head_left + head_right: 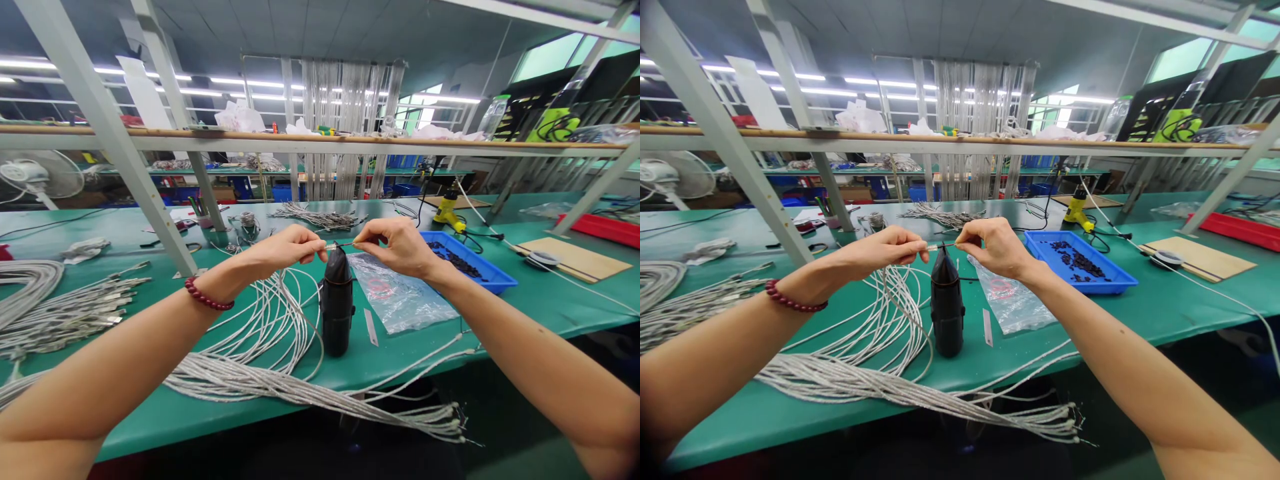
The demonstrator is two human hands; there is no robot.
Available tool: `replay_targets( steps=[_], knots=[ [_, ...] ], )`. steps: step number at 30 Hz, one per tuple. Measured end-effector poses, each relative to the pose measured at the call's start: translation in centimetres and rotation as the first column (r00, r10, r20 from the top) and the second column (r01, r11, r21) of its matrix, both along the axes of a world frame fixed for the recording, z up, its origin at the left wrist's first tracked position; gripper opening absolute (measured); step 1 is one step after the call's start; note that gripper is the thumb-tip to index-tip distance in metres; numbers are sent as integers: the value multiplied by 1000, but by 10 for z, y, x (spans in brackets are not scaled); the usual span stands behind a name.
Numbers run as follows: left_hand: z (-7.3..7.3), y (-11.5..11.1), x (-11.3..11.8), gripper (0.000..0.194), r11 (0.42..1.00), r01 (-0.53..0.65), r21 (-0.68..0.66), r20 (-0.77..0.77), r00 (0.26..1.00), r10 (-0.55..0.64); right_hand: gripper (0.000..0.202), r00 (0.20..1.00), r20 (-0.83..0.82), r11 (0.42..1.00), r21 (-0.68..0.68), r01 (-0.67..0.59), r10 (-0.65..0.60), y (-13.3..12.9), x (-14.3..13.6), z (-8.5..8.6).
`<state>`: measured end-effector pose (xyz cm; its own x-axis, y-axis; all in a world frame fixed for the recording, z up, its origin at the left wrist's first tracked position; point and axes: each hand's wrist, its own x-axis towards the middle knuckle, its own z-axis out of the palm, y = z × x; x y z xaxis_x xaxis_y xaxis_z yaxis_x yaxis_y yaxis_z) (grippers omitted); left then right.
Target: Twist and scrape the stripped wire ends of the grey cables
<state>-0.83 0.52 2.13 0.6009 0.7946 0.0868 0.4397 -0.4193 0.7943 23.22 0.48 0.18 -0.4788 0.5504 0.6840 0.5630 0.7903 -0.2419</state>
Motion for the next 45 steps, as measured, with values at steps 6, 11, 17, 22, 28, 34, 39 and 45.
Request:
replay_targets(
  steps=[6, 11, 17, 22, 28, 34, 39, 45],
  knots=[
    [-4, 4, 4, 27, 999, -37, -8, 73, 997, 38, 8, 1000, -2, 1000, 1, 9, -9, 1, 2, -2],
    [-6, 4, 6, 21, 997, -67, -42, 121, 990, 72, 7, 1000, -16, 1000, 10, -13, 13, 3, 2, -5],
    [-7, 4, 7, 19, 993, -95, -77, 172, 979, 107, 9, 1000, -8, 999, 49, -4, 4, 6, 3, -6],
    [-8, 3, 9, 18, 989, -104, -104, 193, 973, 123, 10, 1000, 8, 997, 73, 10, -11, 6, 4, -6],
    [-7, 3, 8, 27, 995, -88, -50, 156, 983, 95, 9, 999, 28, 998, 57, 16, -18, 5, 5, -5],
    [-10, 4, 4, 33, 998, -51, 39, 104, 993, 46, 8, 998, 60, 999, 36, 20, -22, 3, 5, -3],
    [-10, 3, 1, 27, 999, -21, 27, 84, 996, 19, 8, 997, 75, 1000, 21, 18, -19, 1, 5, -2],
    [-10, 1, 0, 25, 1000, -3, 13, 74, 997, 2, 9, 994, 107, 1000, 14, 9, -10, 0, 5, -1]
  ],
)
